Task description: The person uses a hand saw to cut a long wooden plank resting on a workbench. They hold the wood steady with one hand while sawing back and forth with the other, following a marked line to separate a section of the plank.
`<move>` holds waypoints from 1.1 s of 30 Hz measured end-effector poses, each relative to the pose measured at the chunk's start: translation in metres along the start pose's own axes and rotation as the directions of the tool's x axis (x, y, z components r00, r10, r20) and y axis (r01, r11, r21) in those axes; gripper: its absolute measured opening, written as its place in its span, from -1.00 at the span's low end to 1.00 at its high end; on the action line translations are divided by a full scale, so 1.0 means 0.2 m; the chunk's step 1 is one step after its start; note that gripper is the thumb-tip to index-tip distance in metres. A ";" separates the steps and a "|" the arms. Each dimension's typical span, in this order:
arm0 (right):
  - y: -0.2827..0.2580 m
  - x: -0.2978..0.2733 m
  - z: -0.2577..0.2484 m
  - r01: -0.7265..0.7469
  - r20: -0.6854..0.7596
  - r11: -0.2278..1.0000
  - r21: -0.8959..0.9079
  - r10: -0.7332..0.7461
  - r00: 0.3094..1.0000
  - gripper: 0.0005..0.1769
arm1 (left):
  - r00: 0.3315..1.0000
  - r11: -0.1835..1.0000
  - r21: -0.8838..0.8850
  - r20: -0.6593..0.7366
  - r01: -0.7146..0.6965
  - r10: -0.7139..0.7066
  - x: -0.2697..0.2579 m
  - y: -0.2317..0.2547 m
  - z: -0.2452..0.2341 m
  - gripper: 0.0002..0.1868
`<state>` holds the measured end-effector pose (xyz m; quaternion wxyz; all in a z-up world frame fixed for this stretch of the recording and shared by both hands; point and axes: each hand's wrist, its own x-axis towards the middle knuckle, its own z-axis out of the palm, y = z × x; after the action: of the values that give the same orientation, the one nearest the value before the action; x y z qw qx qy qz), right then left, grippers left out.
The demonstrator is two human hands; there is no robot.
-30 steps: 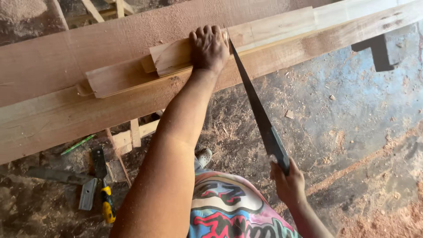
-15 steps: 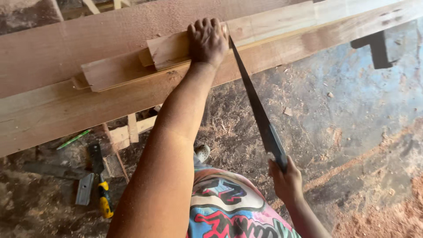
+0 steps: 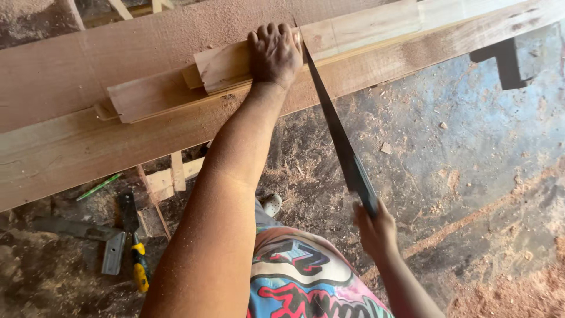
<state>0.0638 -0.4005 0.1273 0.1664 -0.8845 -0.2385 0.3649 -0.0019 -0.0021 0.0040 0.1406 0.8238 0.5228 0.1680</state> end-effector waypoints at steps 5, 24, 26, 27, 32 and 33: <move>-0.25 0.45 0.10 -0.032 -0.072 0.954 -0.297 0.011 0.997 -0.39 | 1.000 0.998 -0.063 0.020 -0.013 0.014 0.00 -0.03 0.14 -0.65; -0.65 0.84 0.24 0.292 -0.061 0.917 0.272 -0.286 0.956 -0.66 | 0.889 0.979 0.201 -0.438 -0.046 0.132 0.08 -0.09 0.38 -0.61; -0.61 0.77 0.19 0.277 -0.020 0.951 0.136 -0.277 0.961 -0.73 | 0.999 0.998 0.059 0.032 -0.017 0.015 0.01 -0.11 0.35 -0.65; -0.53 0.69 0.17 0.254 0.007 0.965 0.063 -0.255 0.967 -0.75 | 0.990 0.996 0.086 -0.132 -0.028 0.039 -0.04 -0.11 0.32 -0.64; 0.04 0.01 -0.02 0.012 -0.028 0.991 -0.130 -0.016 0.999 -0.67 | 0.971 0.997 -0.034 0.230 0.066 -0.057 0.04 -0.01 0.04 -0.60; 0.07 -0.01 -0.04 0.017 -0.034 0.991 -0.130 -0.021 0.999 -0.63 | 0.974 0.997 -0.056 0.222 0.057 -0.043 0.01 0.01 0.02 -0.61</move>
<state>0.0717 -0.4152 0.1266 0.1162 -0.8974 -0.2672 0.3314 0.0023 -0.0022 0.0009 0.2273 0.8192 0.5191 0.0882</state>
